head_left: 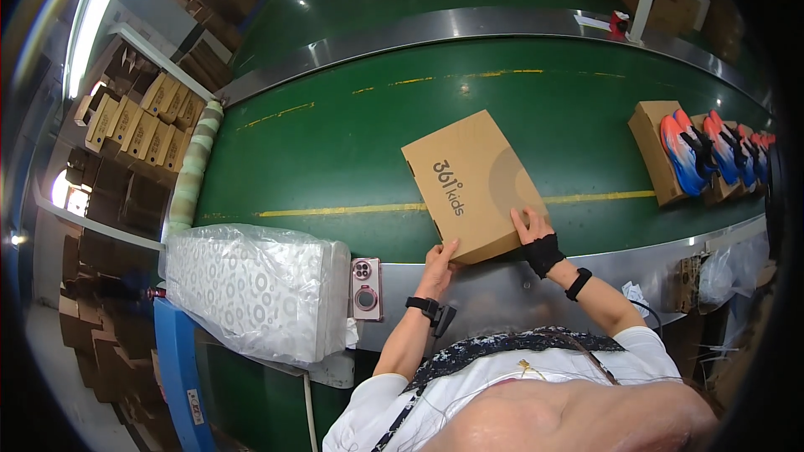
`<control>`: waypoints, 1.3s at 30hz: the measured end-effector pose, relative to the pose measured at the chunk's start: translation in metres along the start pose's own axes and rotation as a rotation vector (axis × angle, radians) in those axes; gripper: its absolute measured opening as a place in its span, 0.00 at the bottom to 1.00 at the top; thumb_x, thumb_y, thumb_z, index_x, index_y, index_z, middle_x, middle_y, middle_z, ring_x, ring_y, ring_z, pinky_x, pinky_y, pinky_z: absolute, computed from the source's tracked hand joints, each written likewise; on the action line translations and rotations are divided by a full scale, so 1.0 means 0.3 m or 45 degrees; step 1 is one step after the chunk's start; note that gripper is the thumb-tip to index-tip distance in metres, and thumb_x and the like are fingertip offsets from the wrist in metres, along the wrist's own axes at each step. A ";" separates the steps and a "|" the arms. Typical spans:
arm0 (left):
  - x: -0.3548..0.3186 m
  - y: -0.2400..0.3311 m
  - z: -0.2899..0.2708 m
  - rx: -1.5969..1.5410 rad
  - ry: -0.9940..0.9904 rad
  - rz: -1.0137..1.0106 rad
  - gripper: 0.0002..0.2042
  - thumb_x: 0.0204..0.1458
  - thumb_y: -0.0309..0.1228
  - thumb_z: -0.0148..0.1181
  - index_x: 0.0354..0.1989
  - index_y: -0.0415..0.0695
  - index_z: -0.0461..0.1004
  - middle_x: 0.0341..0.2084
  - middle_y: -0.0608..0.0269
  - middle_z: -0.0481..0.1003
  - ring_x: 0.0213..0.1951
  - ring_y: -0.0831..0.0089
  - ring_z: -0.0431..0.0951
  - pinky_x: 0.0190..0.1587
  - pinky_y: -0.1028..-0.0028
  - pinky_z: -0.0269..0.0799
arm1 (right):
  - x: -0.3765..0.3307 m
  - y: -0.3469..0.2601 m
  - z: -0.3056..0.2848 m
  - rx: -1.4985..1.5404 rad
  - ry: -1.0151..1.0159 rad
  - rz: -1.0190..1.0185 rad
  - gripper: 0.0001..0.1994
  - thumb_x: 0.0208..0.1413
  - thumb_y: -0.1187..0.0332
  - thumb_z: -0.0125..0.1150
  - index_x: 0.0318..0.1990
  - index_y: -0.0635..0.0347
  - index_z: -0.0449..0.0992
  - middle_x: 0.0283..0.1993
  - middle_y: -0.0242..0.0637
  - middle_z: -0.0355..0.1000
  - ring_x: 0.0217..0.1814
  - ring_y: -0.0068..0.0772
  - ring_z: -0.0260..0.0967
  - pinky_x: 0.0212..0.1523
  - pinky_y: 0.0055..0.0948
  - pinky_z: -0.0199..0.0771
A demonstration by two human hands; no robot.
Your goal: Packing pairs of athletic shoes into boxes with tissue paper from a conveyor belt.
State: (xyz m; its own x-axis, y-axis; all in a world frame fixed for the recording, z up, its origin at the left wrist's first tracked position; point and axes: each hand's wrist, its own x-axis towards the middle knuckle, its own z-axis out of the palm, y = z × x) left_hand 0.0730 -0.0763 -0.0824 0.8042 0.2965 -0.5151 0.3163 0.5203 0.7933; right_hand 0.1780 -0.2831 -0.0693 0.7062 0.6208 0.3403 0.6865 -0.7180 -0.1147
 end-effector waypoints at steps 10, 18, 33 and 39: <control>0.092 0.001 -0.067 0.214 0.028 -0.005 0.27 0.41 0.42 0.61 0.42 0.33 0.61 0.36 0.55 0.67 0.37 0.71 0.70 0.31 0.78 0.66 | 0.051 0.009 -0.013 0.043 0.035 -0.003 0.24 0.41 0.76 0.47 0.51 0.54 0.61 0.42 0.45 0.60 0.36 0.43 0.65 0.31 0.34 0.69; 0.004 0.143 -0.045 -0.289 -0.201 -0.100 0.29 0.40 0.50 0.51 0.51 0.51 0.57 0.46 0.60 0.63 0.48 0.60 0.62 0.41 0.47 0.58 | 0.158 -0.088 -0.225 0.182 0.104 -0.119 0.16 0.42 0.74 0.47 0.43 0.55 0.66 0.41 0.43 0.63 0.38 0.42 0.66 0.33 0.33 0.69; -0.862 0.417 -0.457 -1.133 0.481 1.372 0.38 0.34 0.54 0.54 0.55 0.48 0.54 0.54 0.55 0.53 0.55 0.55 0.52 0.50 0.43 0.44 | 0.107 -0.284 -0.969 2.672 -0.064 -1.296 0.13 0.41 0.72 0.64 0.30 0.76 0.73 0.19 0.44 0.67 0.14 0.31 0.58 0.12 0.26 0.53; -0.921 0.503 -0.359 -0.840 0.115 1.246 0.36 0.42 0.56 0.49 0.51 0.37 0.56 0.42 0.50 0.64 0.48 0.57 0.61 0.49 0.54 0.55 | 0.062 -0.259 -1.175 2.873 -0.787 -1.576 0.13 0.46 0.73 0.57 0.35 0.78 0.69 0.20 0.45 0.65 0.13 0.31 0.57 0.10 0.26 0.52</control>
State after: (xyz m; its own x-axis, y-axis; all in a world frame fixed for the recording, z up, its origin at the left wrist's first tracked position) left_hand -0.1556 0.0066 0.1447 0.5130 0.8402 0.1759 -0.7562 0.3453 0.5558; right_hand 0.0766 -0.3266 0.2749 -0.1765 0.5291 0.8300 -0.5358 0.6557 -0.5320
